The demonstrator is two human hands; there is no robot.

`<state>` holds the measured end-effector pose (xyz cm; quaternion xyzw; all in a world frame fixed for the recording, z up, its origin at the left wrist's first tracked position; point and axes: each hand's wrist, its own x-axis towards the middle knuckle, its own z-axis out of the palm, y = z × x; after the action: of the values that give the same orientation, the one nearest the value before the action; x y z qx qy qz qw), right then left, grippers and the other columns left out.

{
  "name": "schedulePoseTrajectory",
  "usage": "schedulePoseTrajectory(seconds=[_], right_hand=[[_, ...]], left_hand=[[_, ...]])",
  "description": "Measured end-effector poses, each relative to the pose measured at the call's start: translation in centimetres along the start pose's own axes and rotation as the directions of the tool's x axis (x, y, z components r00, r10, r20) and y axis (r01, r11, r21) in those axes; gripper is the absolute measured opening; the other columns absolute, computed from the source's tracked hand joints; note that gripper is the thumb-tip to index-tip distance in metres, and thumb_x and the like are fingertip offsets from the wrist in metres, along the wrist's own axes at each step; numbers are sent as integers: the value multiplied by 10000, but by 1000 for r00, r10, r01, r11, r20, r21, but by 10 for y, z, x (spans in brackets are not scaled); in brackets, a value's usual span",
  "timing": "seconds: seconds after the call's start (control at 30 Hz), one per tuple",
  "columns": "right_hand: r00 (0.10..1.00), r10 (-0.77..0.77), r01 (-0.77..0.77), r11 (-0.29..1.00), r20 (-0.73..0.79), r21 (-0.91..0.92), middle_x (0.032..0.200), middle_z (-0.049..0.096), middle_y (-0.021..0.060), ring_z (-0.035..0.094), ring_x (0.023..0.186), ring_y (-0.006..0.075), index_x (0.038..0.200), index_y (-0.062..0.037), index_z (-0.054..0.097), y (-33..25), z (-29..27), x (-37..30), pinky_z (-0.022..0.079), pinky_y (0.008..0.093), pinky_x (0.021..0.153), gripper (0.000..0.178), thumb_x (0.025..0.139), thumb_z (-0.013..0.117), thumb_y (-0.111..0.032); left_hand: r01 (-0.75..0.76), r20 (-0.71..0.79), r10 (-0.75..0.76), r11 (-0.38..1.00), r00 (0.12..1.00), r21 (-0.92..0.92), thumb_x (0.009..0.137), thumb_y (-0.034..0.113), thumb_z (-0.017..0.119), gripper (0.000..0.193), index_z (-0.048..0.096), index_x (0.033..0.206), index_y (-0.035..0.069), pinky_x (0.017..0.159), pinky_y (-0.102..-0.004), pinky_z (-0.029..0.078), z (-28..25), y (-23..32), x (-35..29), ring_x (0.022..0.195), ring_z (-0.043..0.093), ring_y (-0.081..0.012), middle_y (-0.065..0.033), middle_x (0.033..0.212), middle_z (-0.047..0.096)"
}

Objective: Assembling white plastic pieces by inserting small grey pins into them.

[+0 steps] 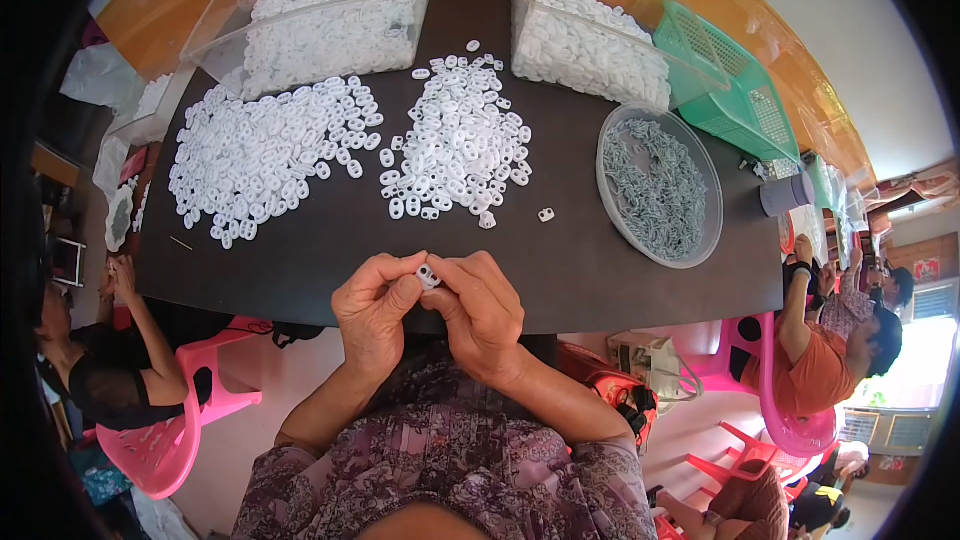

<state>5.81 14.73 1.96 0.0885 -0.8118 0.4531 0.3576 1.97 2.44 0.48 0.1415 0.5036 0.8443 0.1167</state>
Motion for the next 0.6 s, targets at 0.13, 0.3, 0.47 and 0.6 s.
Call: schedulePoseTrajectory(seconds=[0.13, 0.3, 0.47, 0.6], right_hand=[[999, -44, 44, 999, 0, -24, 873, 638, 130, 576, 687, 234, 1043, 46, 624, -1, 1, 1, 475, 303, 588, 344, 707, 697, 70], [997, 71, -71, 997, 26, 10, 868, 637, 119, 570, 692, 224, 1035, 40, 621, -3, 2, 1, 466, 294, 593, 333, 711, 693, 73], [975, 220, -223, 968, 35, 116, 868, 639, 107, 567, 693, 209, 1020, 25, 625, -8, 1, -1, 461, 289, 597, 319, 712, 699, 61], [981, 183, -188, 978, 63, 89, 879, 639, 108, 566, 694, 207, 1020, 21, 624, -7, 1, -1, 457, 289, 596, 306, 725, 702, 44]], left_hand=[[-51, -18, 50, 999, 999, -12, 893, 70, 626, 186, 643, 1053, -23, 658, -181, 459, 2, -1, -1, 726, 546, -57, 0, 833, 589], [-31, -19, 30, 999, 999, -24, 900, 79, 620, 190, 636, 1062, -20, 668, -185, 470, -1, -1, 0, 738, 554, -55, -1, 854, 605], [5, -10, -5, 1000, 1000, -26, 909, 89, 609, 211, 623, 1085, -26, 715, -192, 494, -2, 6, -2, 784, 578, -66, -22, 922, 628], [12, -1, -12, 1000, 1000, 13, 908, 83, 606, 237, 617, 1118, -25, 713, -192, 486, -4, 10, -2, 795, 567, -65, -22, 925, 612]])
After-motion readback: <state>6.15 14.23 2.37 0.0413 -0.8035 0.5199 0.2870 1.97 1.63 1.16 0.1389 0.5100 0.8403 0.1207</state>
